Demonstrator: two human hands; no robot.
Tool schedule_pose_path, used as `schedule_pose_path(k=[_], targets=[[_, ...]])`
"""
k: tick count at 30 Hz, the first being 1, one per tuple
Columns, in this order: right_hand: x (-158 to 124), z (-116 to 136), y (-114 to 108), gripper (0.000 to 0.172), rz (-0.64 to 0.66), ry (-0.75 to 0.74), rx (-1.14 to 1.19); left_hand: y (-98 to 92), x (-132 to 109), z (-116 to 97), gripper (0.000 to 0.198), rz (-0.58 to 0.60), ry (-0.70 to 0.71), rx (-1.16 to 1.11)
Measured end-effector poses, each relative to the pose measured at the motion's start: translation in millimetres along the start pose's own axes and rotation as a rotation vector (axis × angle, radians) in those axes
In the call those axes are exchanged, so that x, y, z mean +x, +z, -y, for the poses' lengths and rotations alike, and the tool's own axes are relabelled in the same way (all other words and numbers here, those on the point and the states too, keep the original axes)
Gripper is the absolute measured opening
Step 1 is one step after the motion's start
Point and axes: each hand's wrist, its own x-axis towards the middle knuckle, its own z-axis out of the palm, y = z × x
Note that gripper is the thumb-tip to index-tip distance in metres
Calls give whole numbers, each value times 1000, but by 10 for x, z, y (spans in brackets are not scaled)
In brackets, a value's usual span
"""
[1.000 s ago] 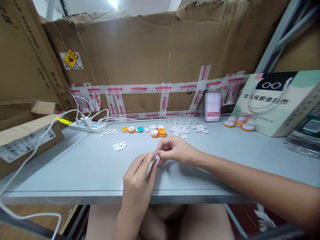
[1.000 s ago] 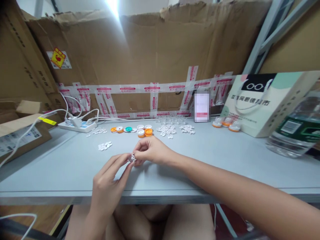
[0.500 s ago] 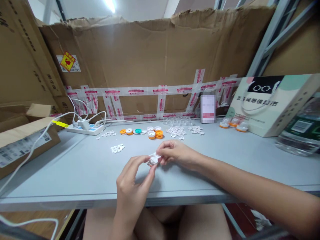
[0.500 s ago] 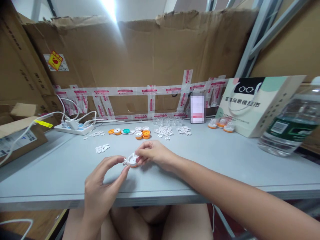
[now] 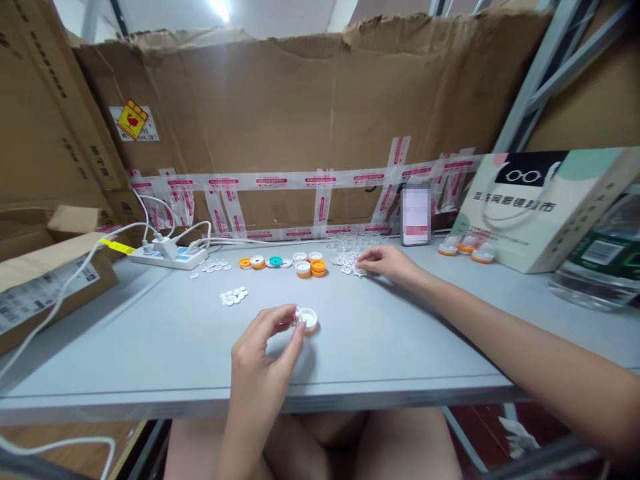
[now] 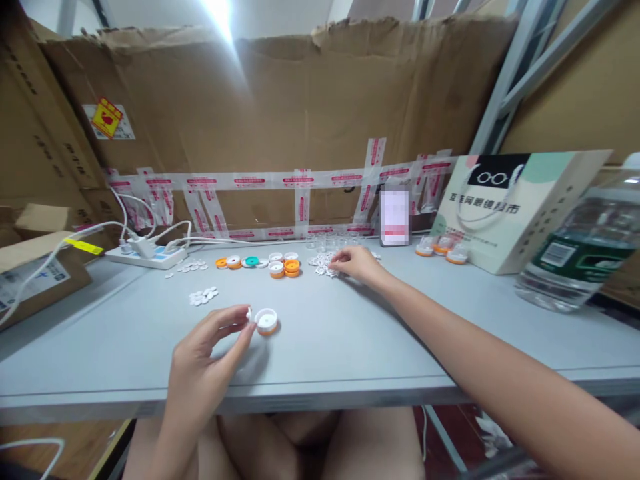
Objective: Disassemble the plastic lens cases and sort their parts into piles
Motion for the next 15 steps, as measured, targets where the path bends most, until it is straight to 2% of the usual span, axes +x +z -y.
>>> schedule_pose_path(k=[3, 5, 7, 10, 12, 15], targets=[[-96, 135, 2, 22, -67, -37, -3, 1, 4, -6, 13, -16, 21, 13], [-252, 304, 44, 25, -28, -119, 49, 0, 9, -19, 15, -23, 57, 21], [-479, 507, 138, 28, 134, -219, 155, -1, 12, -34, 15, -20, 105, 31], [-856, 787, 343, 27, 367, -266, 332, -2, 7, -55, 17, -7, 172, 55], [-1045, 905, 474, 26, 444, -257, 416, -1, -2, -63, 19, 0, 198, 64], [-1133, 951, 563, 21, 459, -205, 512, 4, -6, -66, 19, 19, 208, 53]])
